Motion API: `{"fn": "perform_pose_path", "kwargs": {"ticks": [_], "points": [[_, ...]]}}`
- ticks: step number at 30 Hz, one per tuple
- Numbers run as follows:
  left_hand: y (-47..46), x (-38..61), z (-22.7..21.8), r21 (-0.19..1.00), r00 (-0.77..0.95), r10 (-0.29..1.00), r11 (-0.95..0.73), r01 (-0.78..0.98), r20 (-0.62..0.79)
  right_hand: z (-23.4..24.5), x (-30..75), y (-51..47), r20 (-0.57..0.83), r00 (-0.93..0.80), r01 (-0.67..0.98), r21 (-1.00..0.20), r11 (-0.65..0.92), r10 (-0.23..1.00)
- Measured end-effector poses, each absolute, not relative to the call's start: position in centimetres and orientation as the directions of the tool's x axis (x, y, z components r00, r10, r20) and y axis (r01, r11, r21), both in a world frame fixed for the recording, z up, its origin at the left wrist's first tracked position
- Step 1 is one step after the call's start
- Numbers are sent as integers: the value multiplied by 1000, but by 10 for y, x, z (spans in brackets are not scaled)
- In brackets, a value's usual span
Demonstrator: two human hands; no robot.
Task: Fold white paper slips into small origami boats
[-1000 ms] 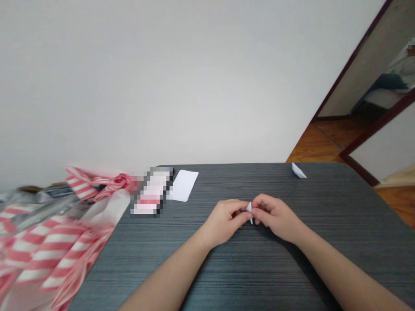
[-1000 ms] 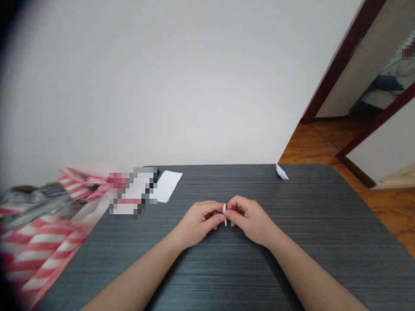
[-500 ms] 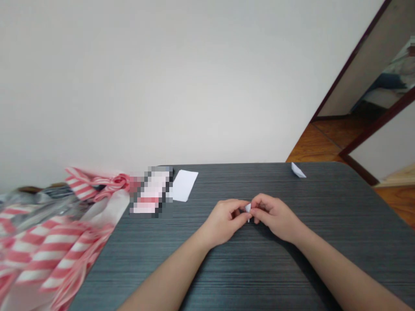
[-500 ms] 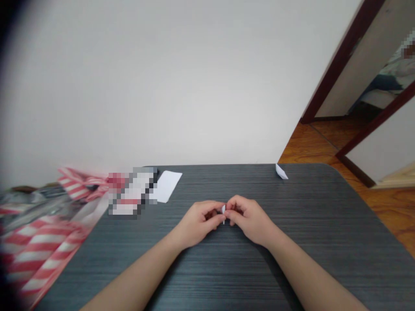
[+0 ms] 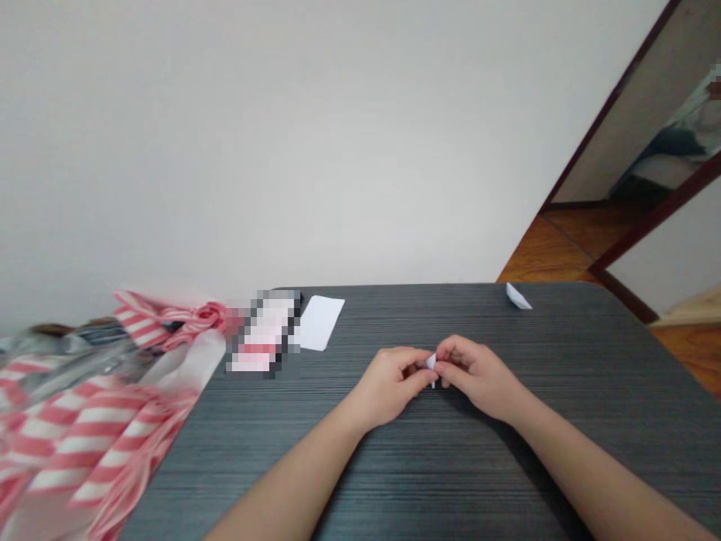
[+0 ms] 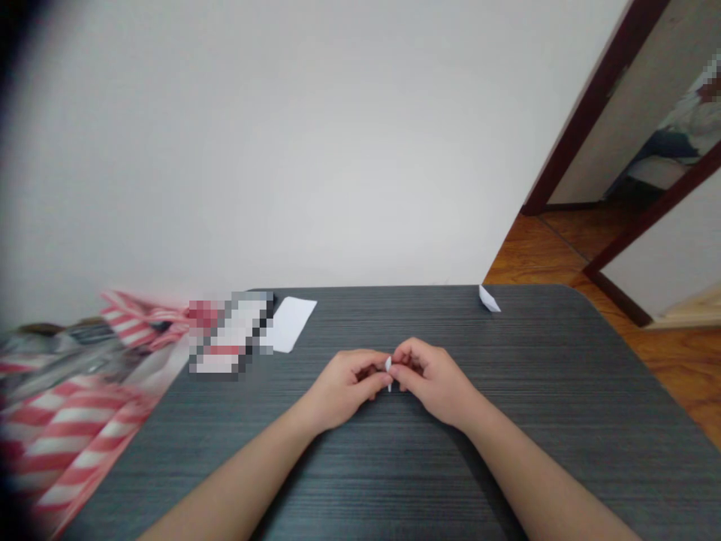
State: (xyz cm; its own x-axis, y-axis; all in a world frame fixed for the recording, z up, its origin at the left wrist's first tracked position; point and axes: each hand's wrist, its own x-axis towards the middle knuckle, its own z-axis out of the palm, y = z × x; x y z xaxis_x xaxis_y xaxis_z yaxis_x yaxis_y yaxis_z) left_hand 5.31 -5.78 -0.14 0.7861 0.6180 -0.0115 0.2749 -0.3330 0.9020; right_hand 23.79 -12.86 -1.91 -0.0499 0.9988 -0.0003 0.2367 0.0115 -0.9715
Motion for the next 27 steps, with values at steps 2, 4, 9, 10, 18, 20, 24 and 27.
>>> {"fn": "perform_pose_path", "kwargs": {"ticks": [2,4,9,10,18,20,24,27], "points": [[-58,53,-1,899,785,620,-338,277,-9,-20,238,-128,5,-54,251,-968,19,999],[-58,53,-2,899,781,624,-341,274,-2,-20,238,-128,9,-59,260,-965,24,998],[-58,53,-5,909,767,642,-326,261,10,-19,238,-130,64,-39,337,-939,73,997],[-58,53,-6,911,763,646,-320,258,11,-18,238,-131,80,-31,364,-927,86,996],[-59,53,-4,932,756,654,-285,222,20,-10,239,-131,203,-25,559,-809,182,979],[-59,54,-6,941,749,663,-263,213,16,-9,239,-131,235,-35,573,-792,212,971],[-58,54,-14,974,733,681,-158,164,-13,-7,240,-130,295,-93,588,-754,292,951],[-58,54,-18,989,733,680,-104,105,-7,-7,241,-129,324,-117,580,-745,329,939]]}}
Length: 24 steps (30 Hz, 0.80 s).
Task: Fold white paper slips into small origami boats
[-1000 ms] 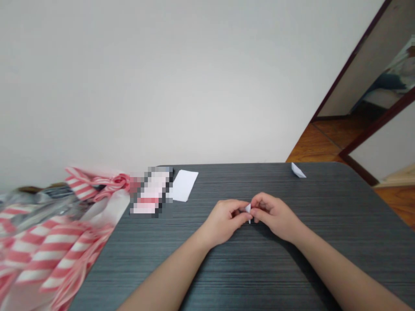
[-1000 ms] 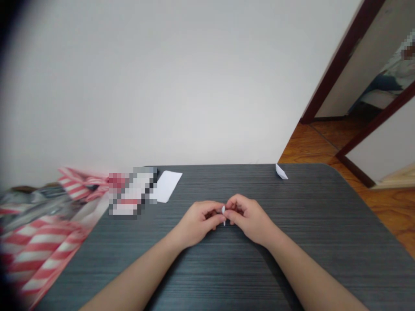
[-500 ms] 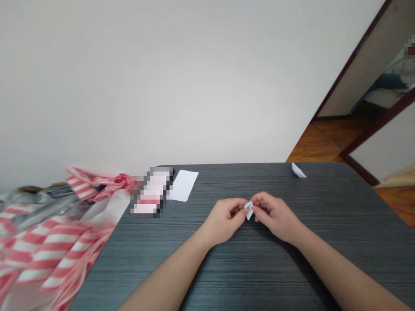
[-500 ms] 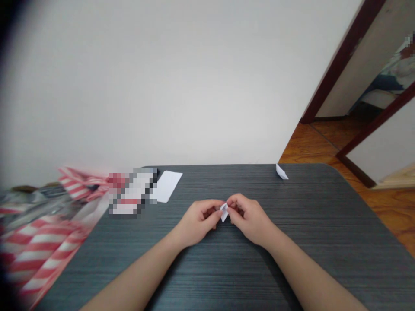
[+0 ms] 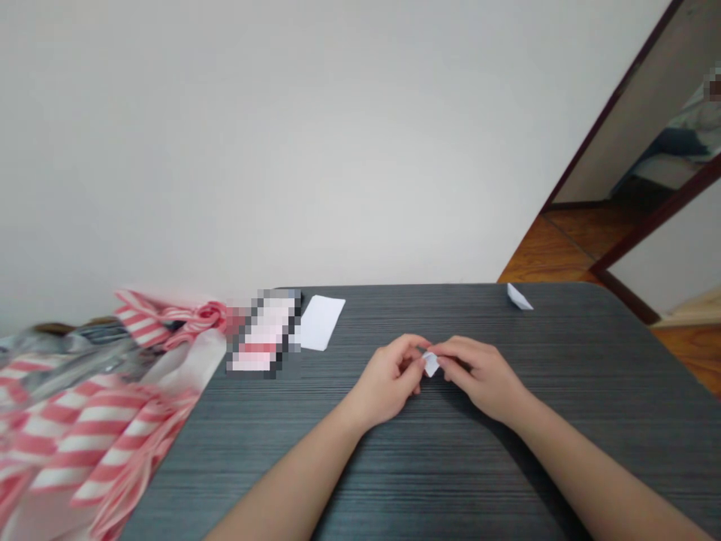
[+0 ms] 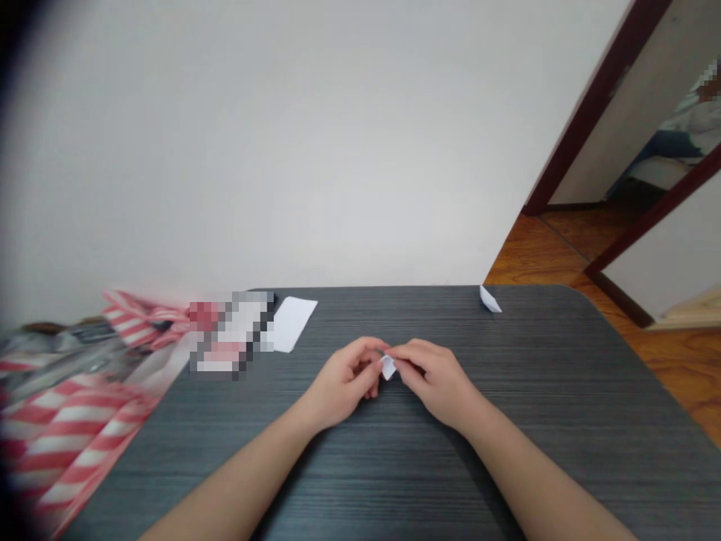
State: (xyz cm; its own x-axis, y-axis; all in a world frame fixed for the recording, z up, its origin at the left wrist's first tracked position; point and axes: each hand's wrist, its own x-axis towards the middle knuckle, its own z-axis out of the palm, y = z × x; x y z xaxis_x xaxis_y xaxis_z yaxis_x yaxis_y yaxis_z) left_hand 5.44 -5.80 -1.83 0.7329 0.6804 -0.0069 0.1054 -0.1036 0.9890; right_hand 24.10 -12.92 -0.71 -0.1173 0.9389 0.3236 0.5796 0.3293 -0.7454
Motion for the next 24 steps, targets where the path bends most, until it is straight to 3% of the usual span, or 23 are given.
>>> {"fn": "perform_pose_path", "kwargs": {"ticks": [7,11,17,20,24], "points": [[-58,54,-17,1000,721,692,2,-15,9,-12,243,-129,378,-160,503,-763,405,912],[-58,55,-15,999,721,692,44,0,-30,-13,242,-129,381,-171,470,-779,415,909],[-59,57,-15,999,693,719,49,9,-42,-24,239,-130,173,-26,316,-933,172,985],[-59,56,-16,999,691,722,25,21,-32,-22,239,-129,108,-31,421,-900,111,994],[-59,57,-19,999,686,727,-1,41,-27,-12,237,-129,132,-54,560,-816,139,990]]}}
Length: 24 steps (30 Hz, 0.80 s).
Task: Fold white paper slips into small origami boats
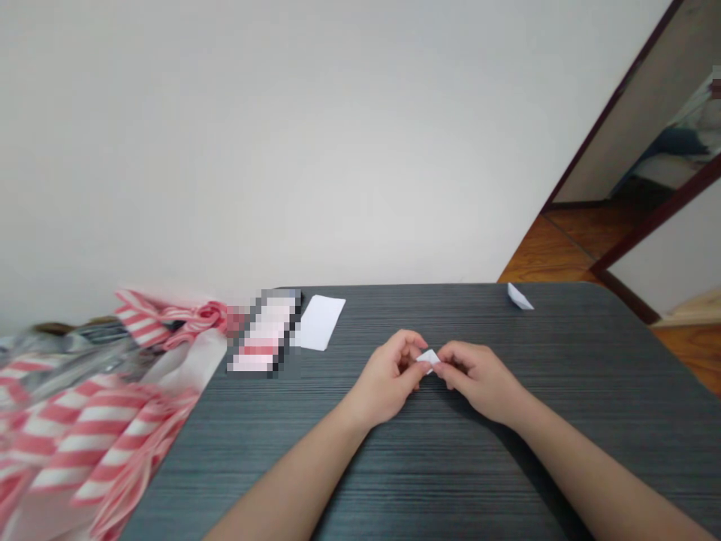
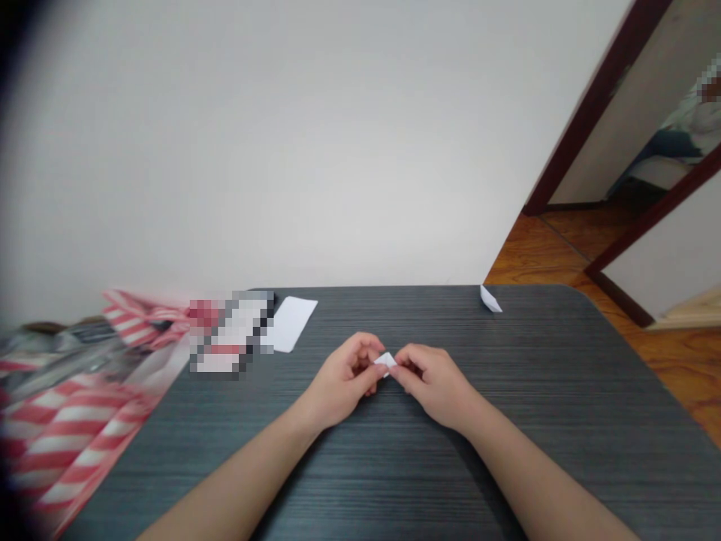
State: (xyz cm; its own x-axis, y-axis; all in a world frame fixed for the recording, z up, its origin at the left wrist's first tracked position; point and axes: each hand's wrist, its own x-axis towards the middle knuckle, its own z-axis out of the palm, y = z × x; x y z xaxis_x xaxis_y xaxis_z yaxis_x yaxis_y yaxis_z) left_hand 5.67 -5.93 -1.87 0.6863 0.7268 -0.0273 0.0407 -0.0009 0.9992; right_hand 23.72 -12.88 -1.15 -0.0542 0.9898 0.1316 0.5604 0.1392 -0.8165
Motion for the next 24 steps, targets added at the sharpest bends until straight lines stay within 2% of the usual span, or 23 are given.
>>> {"fn": "perform_pose_path", "kwargs": {"ticks": [4,8,11,24], "points": [[-59,56,-15,992,704,709,-54,113,-41,-7,236,-130,119,-56,570,-811,130,991],[-59,54,-5,934,736,674,-221,281,-62,-8,237,-131,103,-52,559,-822,114,993],[-59,54,0,895,743,667,-300,330,-51,-9,237,-131,104,-53,557,-822,116,993],[-59,53,-1,883,748,662,-317,348,-57,-1,236,-131,136,-85,571,-805,160,987]]}}
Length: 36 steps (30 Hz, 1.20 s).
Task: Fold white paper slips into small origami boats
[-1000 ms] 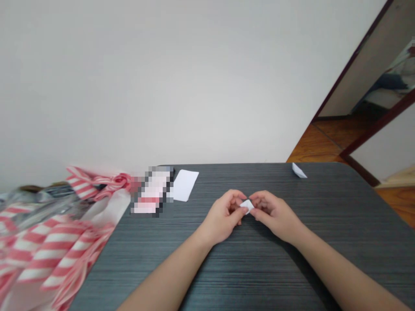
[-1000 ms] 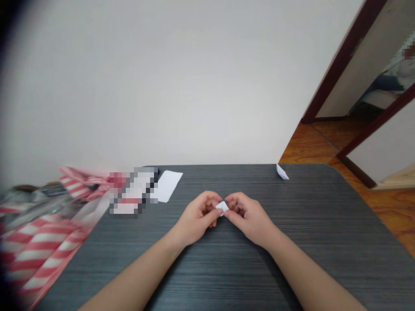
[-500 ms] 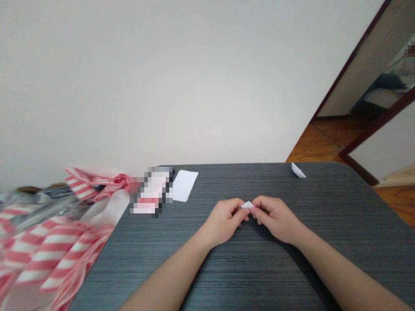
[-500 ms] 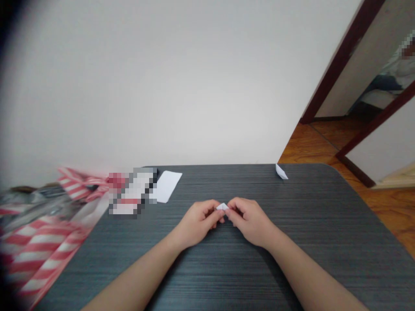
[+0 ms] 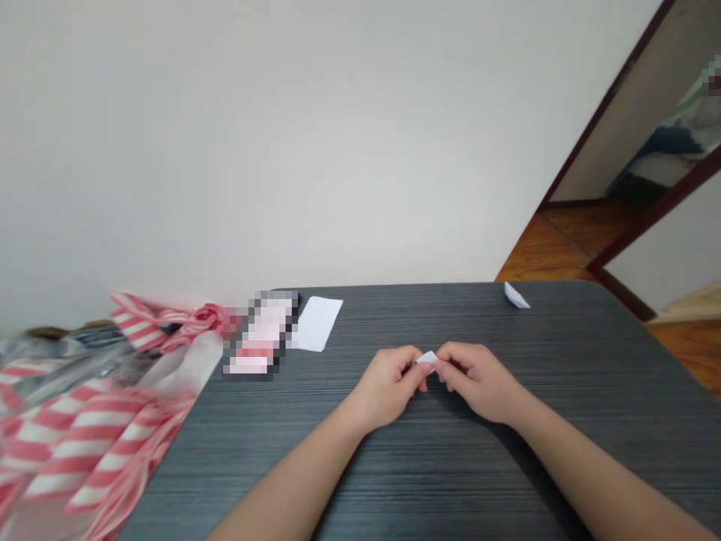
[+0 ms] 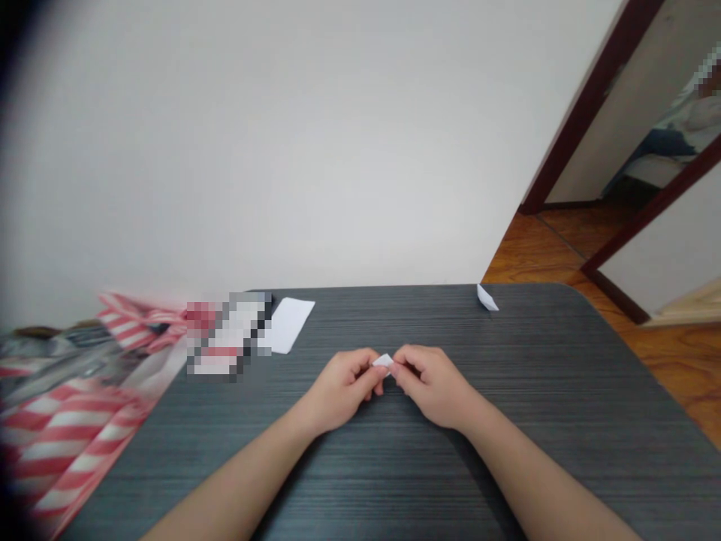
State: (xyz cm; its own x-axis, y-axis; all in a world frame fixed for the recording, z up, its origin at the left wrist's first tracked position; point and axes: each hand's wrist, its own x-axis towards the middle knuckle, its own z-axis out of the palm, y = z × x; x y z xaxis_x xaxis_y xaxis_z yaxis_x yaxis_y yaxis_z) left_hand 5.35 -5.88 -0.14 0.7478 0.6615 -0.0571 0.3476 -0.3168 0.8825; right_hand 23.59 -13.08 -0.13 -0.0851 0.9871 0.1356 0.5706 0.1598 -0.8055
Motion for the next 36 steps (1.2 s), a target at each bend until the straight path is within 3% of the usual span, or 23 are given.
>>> {"fn": "perform_pose_path", "kwargs": {"ticks": [36], "points": [[-62,54,2,859,798,602,-414,301,11,2,237,-130,217,-157,558,-785,268,963]]}}
